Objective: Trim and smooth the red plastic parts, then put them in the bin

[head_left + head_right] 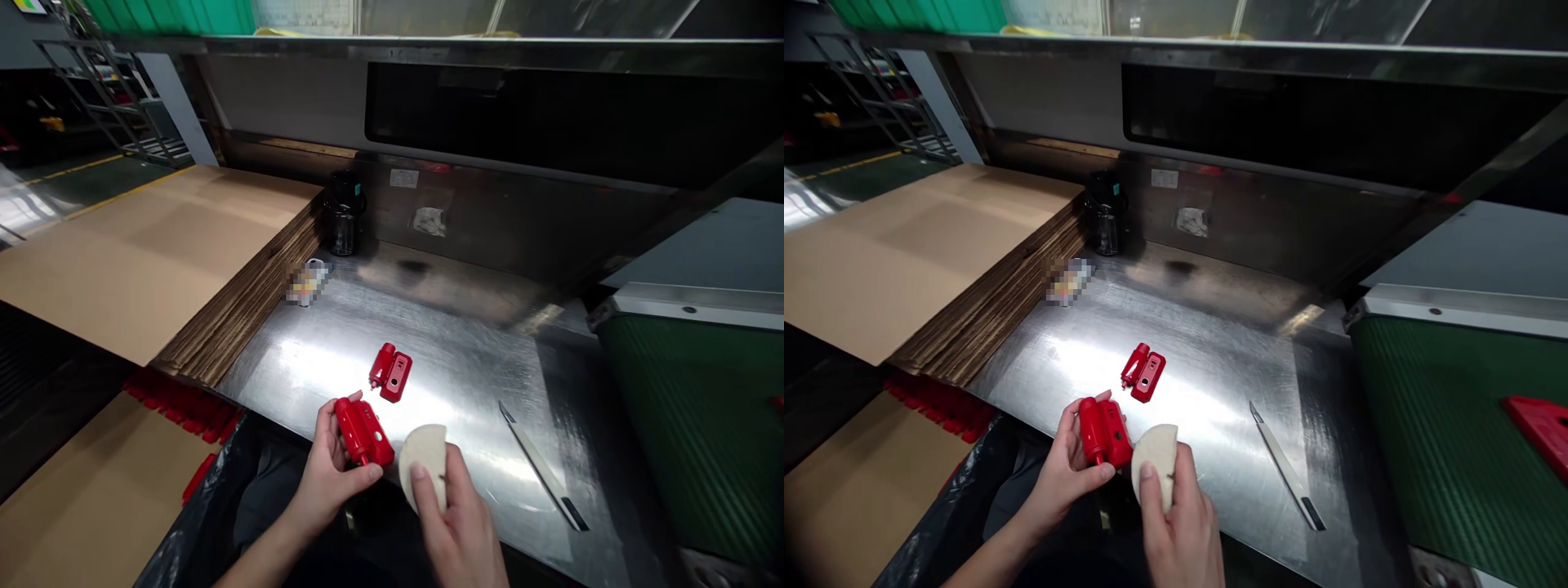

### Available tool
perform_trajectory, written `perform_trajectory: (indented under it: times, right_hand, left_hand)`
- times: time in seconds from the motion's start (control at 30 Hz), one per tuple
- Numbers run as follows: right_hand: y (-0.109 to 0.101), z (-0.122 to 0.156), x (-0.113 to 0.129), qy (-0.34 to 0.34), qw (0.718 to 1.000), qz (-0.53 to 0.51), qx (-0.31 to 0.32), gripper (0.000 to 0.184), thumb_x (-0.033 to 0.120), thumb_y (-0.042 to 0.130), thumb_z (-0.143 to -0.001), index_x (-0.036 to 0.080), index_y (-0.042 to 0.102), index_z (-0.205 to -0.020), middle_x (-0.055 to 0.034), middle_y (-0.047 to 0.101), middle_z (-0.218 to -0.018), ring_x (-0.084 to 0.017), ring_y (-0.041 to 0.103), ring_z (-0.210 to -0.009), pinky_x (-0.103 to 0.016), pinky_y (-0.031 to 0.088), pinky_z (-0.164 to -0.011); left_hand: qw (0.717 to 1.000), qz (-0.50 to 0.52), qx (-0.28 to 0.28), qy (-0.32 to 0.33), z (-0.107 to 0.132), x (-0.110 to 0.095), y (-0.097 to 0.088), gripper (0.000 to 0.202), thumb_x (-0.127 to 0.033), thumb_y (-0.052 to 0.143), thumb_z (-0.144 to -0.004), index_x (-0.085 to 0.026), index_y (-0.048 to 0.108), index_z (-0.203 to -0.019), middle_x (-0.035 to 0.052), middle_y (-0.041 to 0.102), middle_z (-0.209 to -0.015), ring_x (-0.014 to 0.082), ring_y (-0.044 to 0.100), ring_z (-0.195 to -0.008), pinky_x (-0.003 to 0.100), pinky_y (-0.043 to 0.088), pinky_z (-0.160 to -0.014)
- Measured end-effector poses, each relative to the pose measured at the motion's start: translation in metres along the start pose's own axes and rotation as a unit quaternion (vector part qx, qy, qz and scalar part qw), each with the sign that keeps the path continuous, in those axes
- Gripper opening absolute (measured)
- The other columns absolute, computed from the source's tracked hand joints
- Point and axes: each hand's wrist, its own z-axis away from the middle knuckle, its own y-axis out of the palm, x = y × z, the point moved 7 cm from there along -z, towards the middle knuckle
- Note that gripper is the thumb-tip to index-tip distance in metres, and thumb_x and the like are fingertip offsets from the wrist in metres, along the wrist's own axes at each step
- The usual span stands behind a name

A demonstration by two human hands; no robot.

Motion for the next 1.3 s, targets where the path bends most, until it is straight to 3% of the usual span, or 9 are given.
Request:
perform_trajectory:
  times: [0.1,0.23,0.43,0.57,0.9,1.03,1.17,1.3]
  right_hand:
    - [0.015,-0.009,0.008,-0.046,0.996,0.064,0.051,0.035,0.063,0.039,-0.101,0.031,0.052,-0.099,0.0025,0.068,-0.066,-0.024,0.063,-0.055,-0.034,0.041,-0.059]
    - [0.022,-0.014,0.006,-0.060,0.994,0.091,0.028,0.026,0.055,0.037,-0.104,0.033,0.050,-0.101,0.0026,0.069,-0.069,-0.025,0.063,-0.055,-0.034,0.041,-0.059]
    - [0.021,-0.018,0.000,-0.065,0.983,0.162,0.050,0.030,0.056,0.032,-0.103,0.031,0.049,-0.103,-0.0004,0.071,-0.067,-0.030,0.070,-0.058,-0.034,0.043,-0.056]
    - [0.024,-0.018,0.000,-0.087,0.981,0.138,0.103,0.031,0.057,0.033,-0.104,0.031,0.049,-0.105,0.0009,0.074,-0.072,-0.026,0.070,-0.059,-0.032,0.045,-0.057]
    - [0.024,-0.014,0.000,-0.091,0.987,0.134,0.009,0.028,0.053,0.035,-0.104,0.032,0.053,-0.101,0.0056,0.065,-0.061,-0.025,0.063,-0.051,-0.031,0.038,-0.056]
    - [0.026,-0.014,0.003,-0.119,0.988,0.097,0.025,0.028,0.054,0.038,-0.103,0.031,0.054,-0.098,0.0063,0.066,-0.062,-0.022,0.059,-0.047,-0.030,0.037,-0.055]
    - [0.024,-0.017,-0.001,-0.106,0.985,0.134,0.006,0.029,0.052,0.035,-0.104,0.031,0.055,-0.103,0.0046,0.067,-0.063,-0.024,0.064,-0.052,-0.031,0.038,-0.056]
    - [0.027,-0.017,0.000,-0.144,0.980,0.138,0.010,0.033,0.055,0.034,-0.105,0.030,0.057,-0.105,0.0039,0.070,-0.064,-0.024,0.064,-0.049,-0.030,0.038,-0.053]
  left_hand:
    - [1.000,-0.008,-0.003,0.006,-0.002,0.006,-0.003,0.090,-0.027,0.098,-0.071,-0.032,0.041,-0.140,0.0130,0.035,-0.165,0.0324,0.059,-0.134,0.040,0.056,-0.104]
    - [1.000,-0.007,-0.017,0.007,-0.003,0.009,-0.007,0.090,-0.026,0.099,-0.069,-0.033,0.040,-0.137,0.0120,0.038,-0.163,0.0303,0.062,-0.130,0.039,0.058,-0.102]
    - [0.999,-0.037,-0.030,0.011,-0.001,0.010,-0.007,0.091,-0.023,0.098,-0.069,-0.033,0.039,-0.137,0.0115,0.039,-0.164,0.0306,0.063,-0.130,0.039,0.058,-0.102]
    - [0.998,-0.054,-0.030,0.017,-0.002,0.010,-0.007,0.089,-0.024,0.096,-0.071,-0.033,0.038,-0.138,0.0126,0.037,-0.165,0.0311,0.063,-0.131,0.040,0.059,-0.101]
    - [0.998,-0.046,-0.027,0.016,-0.006,0.012,-0.009,0.088,-0.026,0.097,-0.069,-0.032,0.038,-0.134,0.0147,0.037,-0.164,0.0320,0.065,-0.128,0.041,0.060,-0.099]
    - [0.999,-0.034,-0.018,0.016,-0.007,0.014,-0.010,0.090,-0.029,0.099,-0.068,-0.031,0.038,-0.135,0.0159,0.039,-0.162,0.0335,0.064,-0.129,0.042,0.060,-0.100]
    - [0.999,-0.026,-0.015,0.018,-0.007,0.013,-0.011,0.089,-0.029,0.099,-0.068,-0.031,0.040,-0.135,0.0160,0.040,-0.162,0.0333,0.066,-0.126,0.042,0.060,-0.100]
    - [1.000,-0.023,-0.011,0.014,-0.006,0.012,-0.011,0.090,-0.031,0.099,-0.068,-0.031,0.040,-0.136,0.0158,0.042,-0.160,0.0326,0.065,-0.126,0.041,0.059,-0.100]
